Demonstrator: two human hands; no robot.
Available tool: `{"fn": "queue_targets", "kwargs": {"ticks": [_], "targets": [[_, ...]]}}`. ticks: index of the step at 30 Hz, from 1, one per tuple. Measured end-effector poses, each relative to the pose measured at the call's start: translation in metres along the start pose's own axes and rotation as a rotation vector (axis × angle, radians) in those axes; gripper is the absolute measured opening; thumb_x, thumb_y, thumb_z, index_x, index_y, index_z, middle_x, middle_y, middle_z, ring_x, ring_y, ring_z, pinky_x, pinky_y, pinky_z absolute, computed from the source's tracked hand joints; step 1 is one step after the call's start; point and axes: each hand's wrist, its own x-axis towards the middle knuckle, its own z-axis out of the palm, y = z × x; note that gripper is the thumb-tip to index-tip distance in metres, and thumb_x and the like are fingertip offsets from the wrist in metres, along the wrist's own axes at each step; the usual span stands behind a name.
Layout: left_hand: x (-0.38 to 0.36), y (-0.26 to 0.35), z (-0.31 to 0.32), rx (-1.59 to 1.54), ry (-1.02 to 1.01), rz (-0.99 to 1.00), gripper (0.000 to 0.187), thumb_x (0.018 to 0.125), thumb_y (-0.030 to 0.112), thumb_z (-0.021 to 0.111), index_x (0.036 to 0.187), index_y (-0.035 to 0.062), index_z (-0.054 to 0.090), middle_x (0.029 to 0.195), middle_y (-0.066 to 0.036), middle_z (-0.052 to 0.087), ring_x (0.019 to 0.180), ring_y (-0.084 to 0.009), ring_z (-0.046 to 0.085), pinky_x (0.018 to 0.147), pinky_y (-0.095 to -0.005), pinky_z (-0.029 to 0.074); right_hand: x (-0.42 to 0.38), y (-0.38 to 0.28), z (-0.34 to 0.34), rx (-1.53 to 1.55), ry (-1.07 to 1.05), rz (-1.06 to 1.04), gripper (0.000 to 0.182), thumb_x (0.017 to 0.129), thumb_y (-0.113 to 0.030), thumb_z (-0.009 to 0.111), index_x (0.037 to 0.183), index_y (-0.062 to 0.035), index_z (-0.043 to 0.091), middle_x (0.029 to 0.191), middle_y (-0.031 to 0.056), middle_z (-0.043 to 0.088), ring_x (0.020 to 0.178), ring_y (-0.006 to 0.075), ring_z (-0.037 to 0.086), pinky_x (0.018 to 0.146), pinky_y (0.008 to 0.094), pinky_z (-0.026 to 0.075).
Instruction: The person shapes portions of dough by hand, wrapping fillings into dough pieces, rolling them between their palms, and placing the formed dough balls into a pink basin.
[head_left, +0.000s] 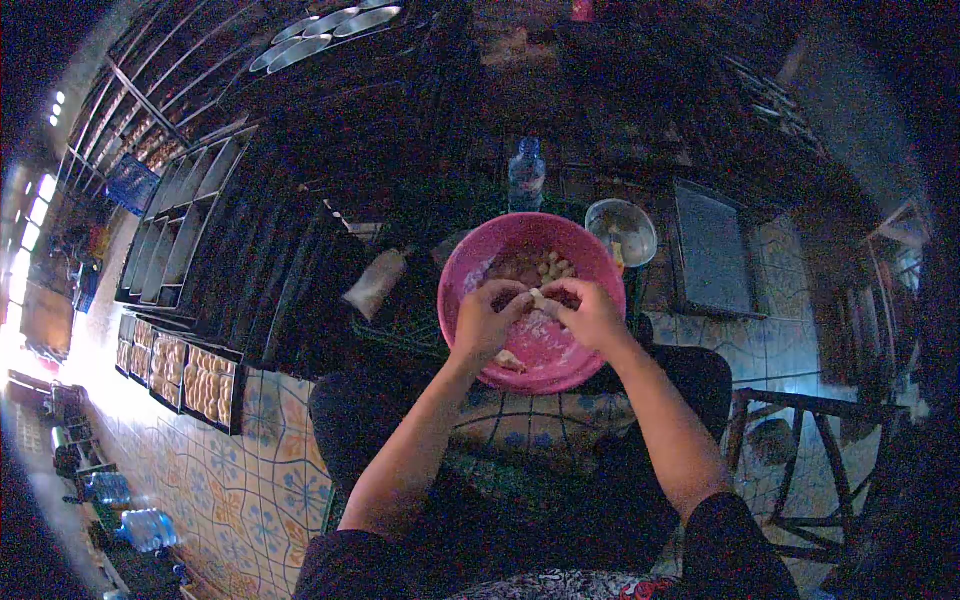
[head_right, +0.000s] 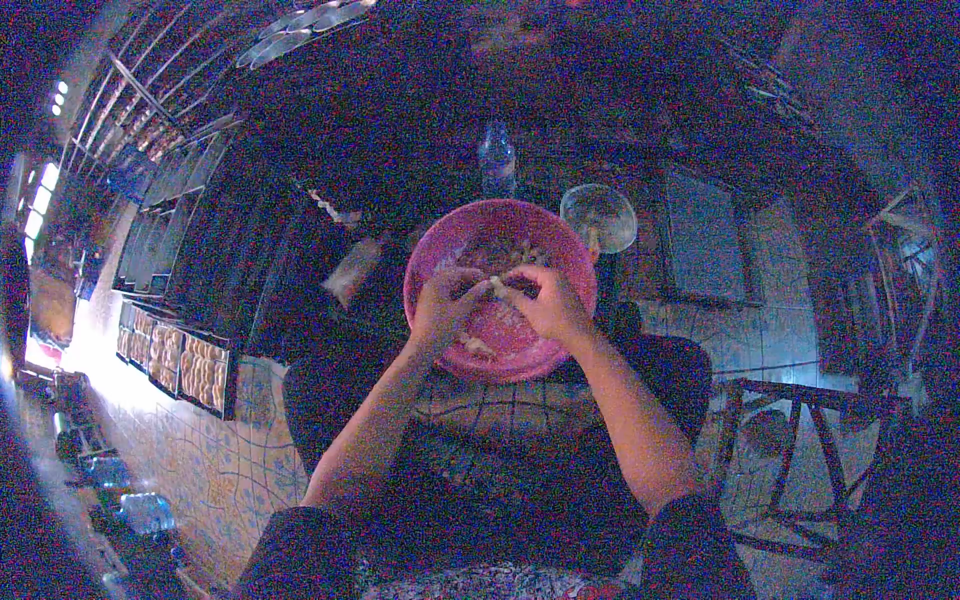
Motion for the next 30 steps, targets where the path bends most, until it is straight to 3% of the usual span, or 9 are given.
{"fn": "queue_targets", "kwargs": {"ticks": [4,8,10,14,17,19,23,25,30], "targets": [[-0.007,0.02,-0.001,0.181,-0.025,0.047,0.025,0.09,0.023,0.074,0.107,0.0041,0.075,0.105,-0.015,0.074,0.096,-0.0235,0.071,0.085,-0.0353,0.053,-0.001,0.002,0.001,0.019,0.032,0.017,0.027,0.093,-0.025,0.072,0.109,-0.0035,0.073,0.108,0.0116,0.075,0.104,0.0245,0.069,0.095,0.0376,0.051],[-0.004,0.007,0.0,0.063,-0.034,0.023,0.026,0.09,0.024,0.075,0.108,0.0048,0.076,0.103,-0.016,0.075,0.092,-0.025,0.072,0.082,-0.0358,0.054,-0.001,-0.001,0.005,0.091,0.037,-0.035,0.026,0.092,-0.025,0.072,0.107,-0.0034,0.073,0.104,0.0113,0.075,0.101,0.0234,0.069,0.094,0.0374,0.051],[-0.005,0.008,0.001,0.079,-0.068,-0.031,0.029,0.089,0.024,0.076,0.108,0.0029,0.075,0.102,-0.016,0.075,0.09,-0.0255,0.073,0.083,-0.0365,0.055,-0.001,0.003,0.009,0.354,-0.034,0.269,0.025,0.093,-0.026,0.072,0.106,-0.004,0.073,0.1,0.0093,0.074,0.096,0.0209,0.069,0.091,0.0362,0.051],[-0.01,0.012,0.004,0.221,-0.032,-0.012,0.027,0.089,0.021,0.075,0.108,0.0016,0.075,0.1,-0.016,0.075,0.089,-0.0233,0.073,0.082,-0.0379,0.055,0.005,0.016,0.01,0.371,-0.026,0.219,0.023,0.095,-0.026,0.07,0.104,-0.0051,0.072,0.095,0.0059,0.072,0.091,0.016,0.067,0.084,0.0323,0.053],[-0.01,0.013,0.003,0.323,0.015,0.203,0.026,0.092,0.019,0.073,0.109,0.0006,0.074,0.101,-0.015,0.074,0.089,-0.0219,0.072,0.074,-0.0409,0.059,0.008,0.015,0.003,-0.01,-0.065,0.008,0.024,0.097,-0.028,0.069,0.102,-0.0054,0.071,0.096,0.0036,0.071,0.091,0.0124,0.065,0.081,0.0301,0.052],[-0.012,0.025,0.0,0.063,-0.11,-0.057,0.029,0.095,0.022,0.07,0.116,0.0015,0.07,0.108,-0.013,0.073,0.091,-0.023,0.072,0.064,-0.0423,0.062,0.008,0.01,-0.001,0.283,-0.15,0.173,0.021,0.098,-0.022,0.067,0.112,-0.0062,0.068,0.097,0.0006,0.068,0.087,0.0069,0.063,0.075,0.0245,0.052],[-0.012,0.025,0.0,-0.338,-0.166,-0.378,0.031,0.098,0.024,0.066,0.121,0.0037,0.067,0.112,-0.011,0.07,0.093,-0.0227,0.07,0.057,-0.0421,0.064,0.006,0.0,-0.004,0.476,-0.117,0.082,0.02,0.097,-0.021,0.068,0.111,-0.0073,0.068,0.1,0.0015,0.069,0.09,0.0071,0.063,0.078,0.023,0.051],[-0.011,0.006,0.006,-0.901,-0.201,-0.453,0.031,0.101,0.025,0.061,0.126,0.0066,0.063,0.113,-0.009,0.069,0.095,-0.021,0.069,0.068,-0.0394,0.064,0.007,-0.002,-0.003,0.465,-0.06,0.008,0.022,0.096,-0.02,0.07,0.114,-0.0071,0.068,0.101,0.0016,0.069,0.092,0.0083,0.063,0.081,0.0247,0.051],[-0.014,0.003,0.014,-1.141,-0.226,-0.547,0.031,0.103,0.029,0.057,0.125,0.0076,0.062,0.109,-0.007,0.069,0.095,-0.0196,0.067,0.084,-0.0353,0.059,0.008,-0.016,-0.01,0.231,-0.124,-0.188,0.026,0.093,-0.018,0.073,0.115,-0.0053,0.07,0.106,0.0032,0.07,0.094,0.0117,0.064,0.084,0.0293,0.052]]}}
